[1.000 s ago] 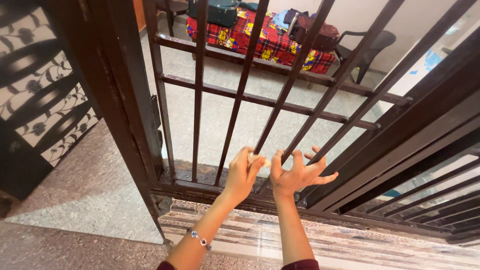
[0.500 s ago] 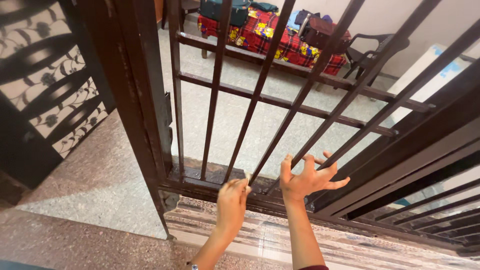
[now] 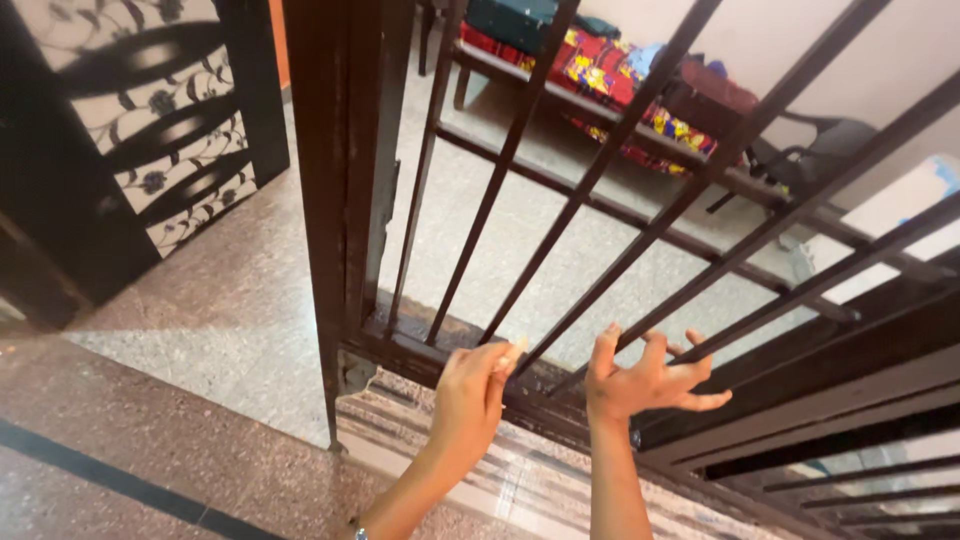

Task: The person wipes the bars and frame of a metal gate with a cloth.

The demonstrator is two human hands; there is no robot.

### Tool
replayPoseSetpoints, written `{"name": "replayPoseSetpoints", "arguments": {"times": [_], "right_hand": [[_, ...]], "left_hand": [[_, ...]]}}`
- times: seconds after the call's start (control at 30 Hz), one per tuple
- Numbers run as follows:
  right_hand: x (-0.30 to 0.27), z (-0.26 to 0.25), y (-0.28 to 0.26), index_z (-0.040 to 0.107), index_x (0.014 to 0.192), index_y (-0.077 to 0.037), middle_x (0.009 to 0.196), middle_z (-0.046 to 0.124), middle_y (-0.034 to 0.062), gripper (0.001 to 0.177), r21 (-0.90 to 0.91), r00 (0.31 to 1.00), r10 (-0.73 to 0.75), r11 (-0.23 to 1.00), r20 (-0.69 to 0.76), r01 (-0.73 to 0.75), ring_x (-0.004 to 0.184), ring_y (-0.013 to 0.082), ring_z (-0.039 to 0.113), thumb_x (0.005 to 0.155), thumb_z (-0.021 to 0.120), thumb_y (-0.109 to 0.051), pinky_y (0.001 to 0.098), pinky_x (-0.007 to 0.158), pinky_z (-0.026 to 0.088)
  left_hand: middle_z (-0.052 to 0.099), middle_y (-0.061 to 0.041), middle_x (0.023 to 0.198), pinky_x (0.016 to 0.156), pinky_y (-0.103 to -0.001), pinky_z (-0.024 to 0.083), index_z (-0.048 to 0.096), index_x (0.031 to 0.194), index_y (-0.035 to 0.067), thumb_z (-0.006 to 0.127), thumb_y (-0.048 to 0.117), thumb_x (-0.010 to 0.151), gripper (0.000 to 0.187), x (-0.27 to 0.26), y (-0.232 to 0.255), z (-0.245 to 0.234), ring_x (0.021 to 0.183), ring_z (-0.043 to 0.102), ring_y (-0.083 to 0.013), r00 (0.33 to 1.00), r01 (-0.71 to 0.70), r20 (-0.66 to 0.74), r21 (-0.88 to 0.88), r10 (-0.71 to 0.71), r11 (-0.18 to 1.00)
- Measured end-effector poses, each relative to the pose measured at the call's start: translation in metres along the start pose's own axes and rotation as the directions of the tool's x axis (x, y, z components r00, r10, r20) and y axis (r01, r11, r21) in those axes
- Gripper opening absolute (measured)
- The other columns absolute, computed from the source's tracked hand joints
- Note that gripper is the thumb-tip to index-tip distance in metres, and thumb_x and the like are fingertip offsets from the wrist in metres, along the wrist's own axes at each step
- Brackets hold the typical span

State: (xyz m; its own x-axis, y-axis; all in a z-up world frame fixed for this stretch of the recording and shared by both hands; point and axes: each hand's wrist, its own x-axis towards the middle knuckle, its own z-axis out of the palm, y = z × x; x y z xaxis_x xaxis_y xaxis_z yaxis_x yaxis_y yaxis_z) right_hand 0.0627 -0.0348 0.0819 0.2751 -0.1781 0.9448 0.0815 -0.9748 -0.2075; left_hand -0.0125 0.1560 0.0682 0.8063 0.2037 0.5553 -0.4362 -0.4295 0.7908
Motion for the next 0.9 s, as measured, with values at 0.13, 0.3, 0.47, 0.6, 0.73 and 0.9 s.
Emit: {"name": "replayPoseSetpoints", "arguments": {"times": [0.13,0.3,0.47,0.6,0.73,0.9], "right_hand": [[-0.002,0.000,0.003,0.067,0.093,-0.010,0.134,0.052,0.0205,0.032,-0.007,1.000,0.010,1.000,0.008,-0.010,0.140,0.0408,0.041,0.085,0.076,-0.040,0.0787,0.114,-0.003],[0.000,0.003,0.001,0.067,0.092,-0.009,0.120,0.054,0.0161,0.032,-0.033,1.000,0.012,0.999,0.011,-0.011,0.138,0.0393,0.046,0.085,0.075,-0.040,0.0787,0.115,-0.002],[0.003,-0.001,-0.002,0.066,0.089,-0.009,0.129,0.053,0.0206,0.034,-0.017,1.000,0.007,1.000,-0.008,-0.007,0.137,0.0400,0.043,0.086,0.074,-0.042,0.0788,0.115,0.001],[0.003,-0.002,-0.003,0.066,0.090,-0.009,0.131,0.053,0.0198,0.034,-0.025,1.000,0.015,1.000,0.007,-0.015,0.139,0.0395,0.041,0.086,0.074,-0.042,0.0787,0.116,0.001],[0.003,-0.002,-0.001,0.066,0.088,-0.010,0.130,0.054,0.0195,0.033,-0.023,1.000,0.006,1.000,-0.002,-0.006,0.138,0.0396,0.042,0.085,0.074,-0.042,0.0788,0.115,0.000],[0.001,-0.001,-0.001,0.066,0.088,-0.009,0.132,0.054,0.0196,0.035,-0.007,1.000,0.020,1.000,0.002,-0.020,0.139,0.0383,0.043,0.085,0.074,-0.043,0.0790,0.115,-0.001]], "left_hand": [[0.064,-0.018,0.121,0.094,-0.047,0.048,0.057,0.131,0.001,0.054,0.016,0.108,0.028,0.046,0.053,-0.030,0.109,0.059,-0.0347,0.920,-0.215,-0.334,0.010,0.206,0.976],[0.055,-0.024,0.126,0.093,-0.052,0.043,0.041,0.140,-0.008,0.053,0.020,0.108,0.044,0.094,0.083,0.001,0.107,0.055,-0.0376,0.949,-0.220,-0.238,-0.028,0.207,0.975],[0.050,-0.028,0.123,0.087,-0.047,0.049,0.034,0.143,-0.011,0.048,0.015,0.108,0.045,0.081,0.051,0.025,0.102,0.058,-0.0368,0.975,-0.170,-0.172,-0.194,0.137,0.966],[0.058,-0.025,0.115,0.080,-0.043,0.053,0.044,0.137,-0.006,0.051,0.012,0.109,0.034,0.100,0.053,0.017,0.097,0.064,-0.0362,0.950,-0.266,-0.230,-0.232,0.213,0.936],[0.067,-0.018,0.090,0.063,-0.038,0.053,0.055,0.113,-0.003,0.061,0.018,0.102,0.024,0.137,0.073,0.010,0.076,0.072,-0.0298,0.970,-0.191,-0.206,-0.299,0.132,0.935],[0.070,-0.015,0.082,0.057,-0.037,0.052,0.058,0.102,0.000,0.066,0.020,0.101,0.021,0.109,0.049,-0.003,0.069,0.072,-0.0280,0.984,-0.153,-0.122,-0.201,0.131,0.968]]}}
